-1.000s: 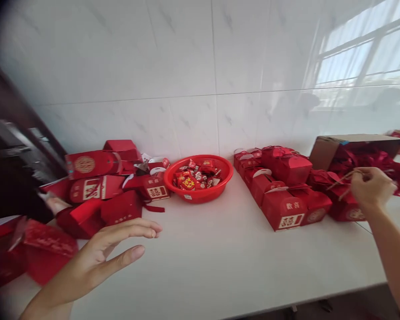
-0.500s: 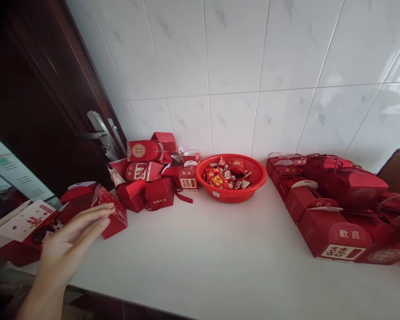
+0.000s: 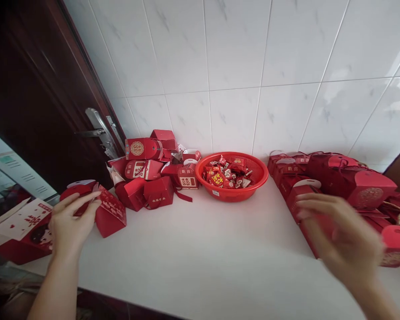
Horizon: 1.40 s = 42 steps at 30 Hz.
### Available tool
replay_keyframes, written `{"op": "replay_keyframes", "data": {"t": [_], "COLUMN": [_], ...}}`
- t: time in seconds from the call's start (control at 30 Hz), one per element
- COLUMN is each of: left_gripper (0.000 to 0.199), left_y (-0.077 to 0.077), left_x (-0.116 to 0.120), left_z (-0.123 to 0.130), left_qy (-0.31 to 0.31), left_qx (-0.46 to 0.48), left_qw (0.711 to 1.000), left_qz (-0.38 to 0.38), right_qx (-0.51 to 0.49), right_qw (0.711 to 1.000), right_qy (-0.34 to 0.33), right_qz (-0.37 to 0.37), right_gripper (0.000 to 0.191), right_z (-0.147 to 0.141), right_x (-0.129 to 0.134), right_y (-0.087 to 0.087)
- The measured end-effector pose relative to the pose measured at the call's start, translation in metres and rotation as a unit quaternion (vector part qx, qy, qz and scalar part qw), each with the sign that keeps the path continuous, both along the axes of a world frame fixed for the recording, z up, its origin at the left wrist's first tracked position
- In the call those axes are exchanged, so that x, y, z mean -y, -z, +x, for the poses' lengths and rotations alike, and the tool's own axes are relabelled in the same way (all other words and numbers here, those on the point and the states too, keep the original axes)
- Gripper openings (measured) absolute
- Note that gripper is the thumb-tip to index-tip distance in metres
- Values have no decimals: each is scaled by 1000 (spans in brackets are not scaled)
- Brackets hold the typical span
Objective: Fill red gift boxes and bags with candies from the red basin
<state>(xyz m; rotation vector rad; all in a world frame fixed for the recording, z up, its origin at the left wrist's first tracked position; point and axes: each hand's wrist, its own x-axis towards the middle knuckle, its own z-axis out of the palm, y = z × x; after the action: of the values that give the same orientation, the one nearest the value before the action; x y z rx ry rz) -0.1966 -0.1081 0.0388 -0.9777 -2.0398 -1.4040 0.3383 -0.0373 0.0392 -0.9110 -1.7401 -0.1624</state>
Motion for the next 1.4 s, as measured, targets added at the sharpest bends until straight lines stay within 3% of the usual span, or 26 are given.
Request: {"op": "replay_keyframes", "data": {"t": [0.1,0.2,0.33,0.4,0.53,0.63,0.73,0.83,0.9,1.0,1.1,1.23,1.4], "left_gripper": [22,21,28,31,35,29,20,17,14,9,10,10,14], "left_y": [-7,-10,-6,-4,-8,-16,-19,-15,-11,-9,-9,0,19], "left_x": [-5,-4,5,9,4,-9,-25,-43,-56,-72,-85,-95,-99], "left_z": [6,11,11,12,35,76,127,172,195,217,227,225,211], "left_qy": [-5,-19,-64,-50,61,161,335,504,578,626,643,659,636], "left_qx": [21,47,101,137,140,155,198,208,219,242,252,235,248], "left_qw": [998,996,992,984,964,947,915,838,785,741,723,714,728], "left_qz": [-57,-77,29,97,217,231,107,-22,-43,-28,-3,-20,-67], "right_qx": [71,84,72,75,77,69,46,13,-7,-36,-65,-89,-107], "right_qw": [987,968,950,942,928,913,889,870,864,858,850,842,826], "right_qy": [-147,-224,-273,-281,-277,-271,-296,-317,-319,-316,-299,-270,-269], "right_qz": [-16,-73,-136,-165,-238,-297,-346,-377,-389,-403,-430,-459,-484], "right_gripper": [13,18,19,19,18,17,51,85,84,64,50,48,53], "right_z": [-52,-82,-95,-95,-94,-97,-102,-105,-106,-107,-108,-107,-110], "right_x": [11,11,5,3,1,3,5,3,0,-7,-13,-16,-17], "right_y": [9,28,58,69,82,86,89,93,95,97,96,93,92]}}
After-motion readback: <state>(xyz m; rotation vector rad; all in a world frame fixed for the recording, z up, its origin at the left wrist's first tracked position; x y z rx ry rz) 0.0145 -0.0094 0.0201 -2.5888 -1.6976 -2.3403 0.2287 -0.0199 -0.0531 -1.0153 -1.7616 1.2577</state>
